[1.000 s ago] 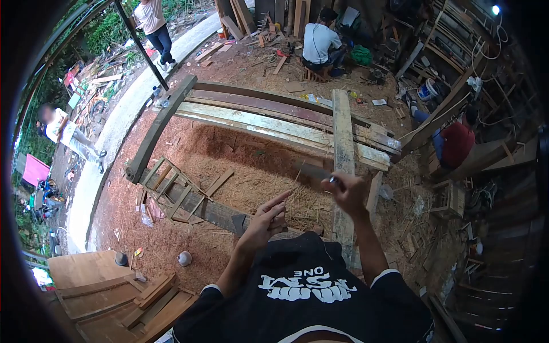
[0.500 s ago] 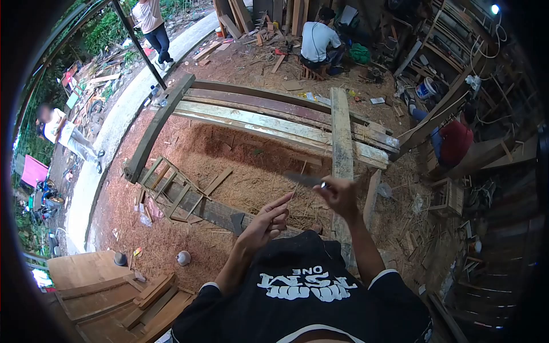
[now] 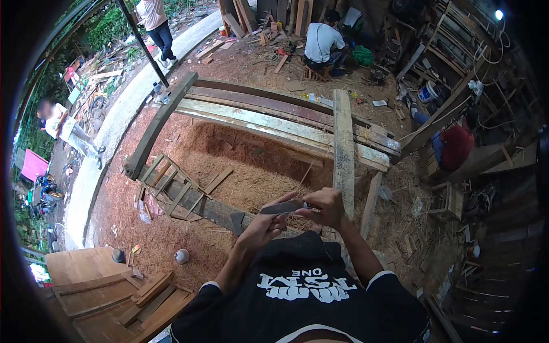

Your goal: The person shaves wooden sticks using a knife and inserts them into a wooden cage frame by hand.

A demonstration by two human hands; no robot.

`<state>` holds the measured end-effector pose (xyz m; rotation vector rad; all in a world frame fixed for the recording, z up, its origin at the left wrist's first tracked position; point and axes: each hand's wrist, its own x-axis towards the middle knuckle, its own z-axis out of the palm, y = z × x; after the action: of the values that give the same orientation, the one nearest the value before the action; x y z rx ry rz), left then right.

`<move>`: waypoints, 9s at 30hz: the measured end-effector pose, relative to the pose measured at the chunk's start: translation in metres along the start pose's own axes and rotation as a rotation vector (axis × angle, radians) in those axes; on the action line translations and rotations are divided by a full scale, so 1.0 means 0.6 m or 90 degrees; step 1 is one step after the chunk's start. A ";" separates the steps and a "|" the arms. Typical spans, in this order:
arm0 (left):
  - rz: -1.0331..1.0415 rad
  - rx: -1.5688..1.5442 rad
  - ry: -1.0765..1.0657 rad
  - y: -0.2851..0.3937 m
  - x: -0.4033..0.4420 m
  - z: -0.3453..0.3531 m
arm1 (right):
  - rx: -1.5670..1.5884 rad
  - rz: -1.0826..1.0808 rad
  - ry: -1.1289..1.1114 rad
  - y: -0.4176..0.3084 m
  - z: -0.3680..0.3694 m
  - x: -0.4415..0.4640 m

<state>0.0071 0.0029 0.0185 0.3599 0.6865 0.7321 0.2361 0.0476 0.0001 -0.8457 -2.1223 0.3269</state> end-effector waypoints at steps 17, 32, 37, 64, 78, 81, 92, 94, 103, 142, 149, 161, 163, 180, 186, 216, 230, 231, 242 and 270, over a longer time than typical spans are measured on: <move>0.059 -0.045 -0.024 0.018 0.027 -0.017 | -0.110 0.032 0.069 0.037 0.006 0.004; 0.108 0.002 0.045 0.018 -0.003 -0.050 | -0.094 0.247 0.142 0.068 -0.048 0.003; 0.110 0.027 0.068 0.017 0.022 -0.014 | 0.028 0.154 0.043 0.018 0.024 0.009; 0.202 0.234 0.066 -0.005 0.055 0.000 | -0.031 0.152 0.029 0.026 -0.022 0.010; 0.202 0.094 0.007 -0.009 0.046 0.007 | 0.002 0.270 0.094 0.044 -0.028 0.016; 0.204 0.130 -0.002 -0.021 0.057 -0.012 | -0.038 0.122 0.030 0.018 -0.024 0.014; 0.174 0.196 0.068 -0.047 0.038 -0.038 | -0.034 0.079 0.042 0.003 -0.011 0.007; 0.240 0.155 0.071 -0.044 0.022 -0.011 | 0.093 0.258 0.163 0.026 0.010 -0.005; 0.223 0.270 0.231 -0.077 -0.015 -0.005 | 0.089 0.433 0.169 0.033 0.056 -0.059; -0.011 0.375 0.135 -0.451 0.237 -0.257 | -0.233 0.899 0.098 0.125 0.258 -0.641; -0.022 0.337 0.182 -0.480 0.348 -0.230 | -0.225 0.928 0.029 0.223 0.256 -0.678; 0.159 0.249 0.234 -0.327 0.164 -0.207 | -0.071 0.702 0.053 0.050 0.200 -0.392; 0.179 0.236 0.265 -0.290 0.106 -0.227 | 0.131 0.641 0.051 0.011 0.235 -0.299; 0.298 0.194 0.541 -0.101 -0.253 -0.649 | 0.257 0.562 -0.186 -0.222 0.760 0.063; 0.393 0.370 0.798 0.015 -0.319 -0.816 | 0.301 0.564 -0.218 -0.240 0.931 0.162; 0.306 0.874 0.957 0.188 -0.134 -0.972 | 0.258 0.220 -0.319 -0.083 1.120 0.268; 0.303 0.856 0.950 0.191 -0.138 -0.966 | 0.300 0.314 -0.306 -0.082 1.113 0.268; 0.305 0.855 0.951 0.191 -0.138 -0.967 | 0.296 0.310 -0.308 -0.081 1.113 0.270; 0.304 0.885 0.963 0.189 -0.134 -0.970 | 0.273 0.279 -0.327 -0.077 1.109 0.271; 0.307 0.863 0.968 0.184 -0.134 -0.972 | 0.284 0.273 -0.297 -0.082 1.111 0.266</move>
<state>-0.4892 0.0619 -0.3120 1.2544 2.6241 0.8200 -0.3695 0.1536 -0.3066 -1.0143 -2.1246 1.2766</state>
